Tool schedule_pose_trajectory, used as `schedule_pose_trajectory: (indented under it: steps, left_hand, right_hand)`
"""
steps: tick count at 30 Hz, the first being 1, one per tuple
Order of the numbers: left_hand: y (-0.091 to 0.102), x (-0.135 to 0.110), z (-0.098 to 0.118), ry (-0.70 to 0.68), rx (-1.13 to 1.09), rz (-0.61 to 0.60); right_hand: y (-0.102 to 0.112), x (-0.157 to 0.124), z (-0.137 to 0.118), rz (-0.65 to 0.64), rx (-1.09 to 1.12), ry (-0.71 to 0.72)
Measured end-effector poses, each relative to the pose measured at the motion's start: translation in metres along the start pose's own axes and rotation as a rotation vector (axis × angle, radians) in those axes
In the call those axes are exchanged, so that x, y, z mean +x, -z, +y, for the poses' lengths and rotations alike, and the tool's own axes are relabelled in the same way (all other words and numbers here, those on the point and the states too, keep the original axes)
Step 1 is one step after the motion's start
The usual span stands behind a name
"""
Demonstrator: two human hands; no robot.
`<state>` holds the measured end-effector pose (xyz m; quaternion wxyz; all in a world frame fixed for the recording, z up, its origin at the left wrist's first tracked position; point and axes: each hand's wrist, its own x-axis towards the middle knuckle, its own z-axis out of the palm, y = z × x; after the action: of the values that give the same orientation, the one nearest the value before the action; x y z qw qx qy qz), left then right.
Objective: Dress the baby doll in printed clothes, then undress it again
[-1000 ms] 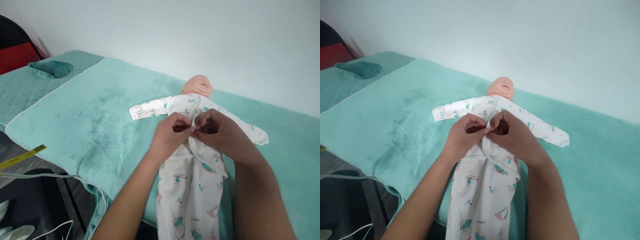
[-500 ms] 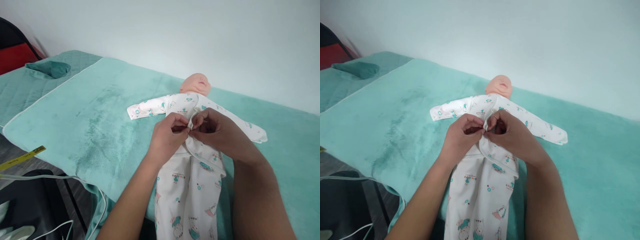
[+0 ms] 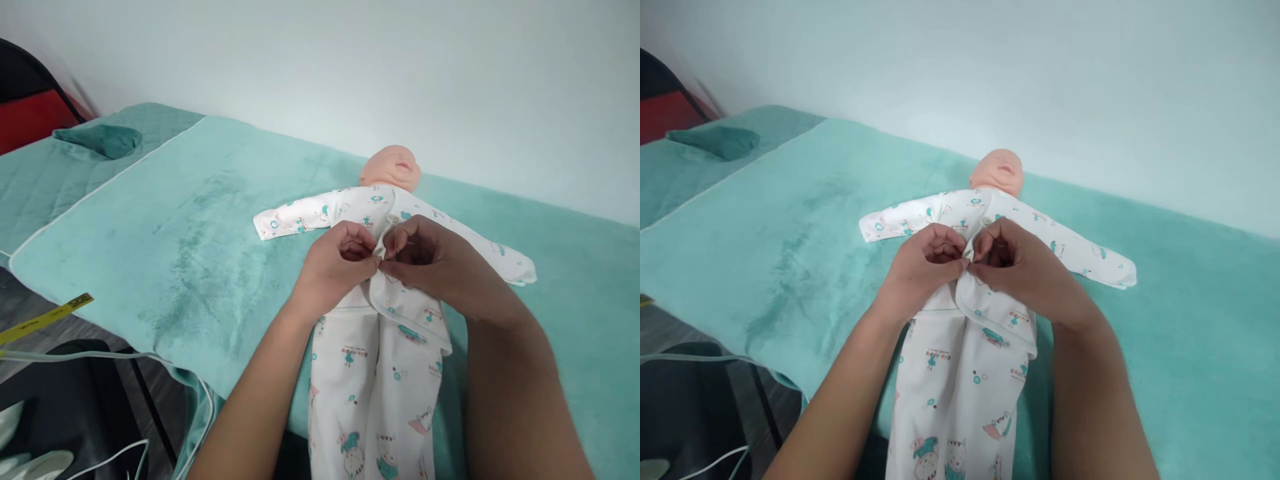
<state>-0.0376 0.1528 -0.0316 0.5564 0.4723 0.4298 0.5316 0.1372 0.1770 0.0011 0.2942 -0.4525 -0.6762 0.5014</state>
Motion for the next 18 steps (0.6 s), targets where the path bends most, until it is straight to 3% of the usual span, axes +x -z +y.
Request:
schedule_pose_trajectory:
  steps: [18]
  left_hand:
    - [0.0038, 0.0014, -0.0032, 0.009, -0.106, -0.042]
  right_hand:
    - [-0.0020, -0.0006, -0.0053, 0.004, -0.018, -0.049]
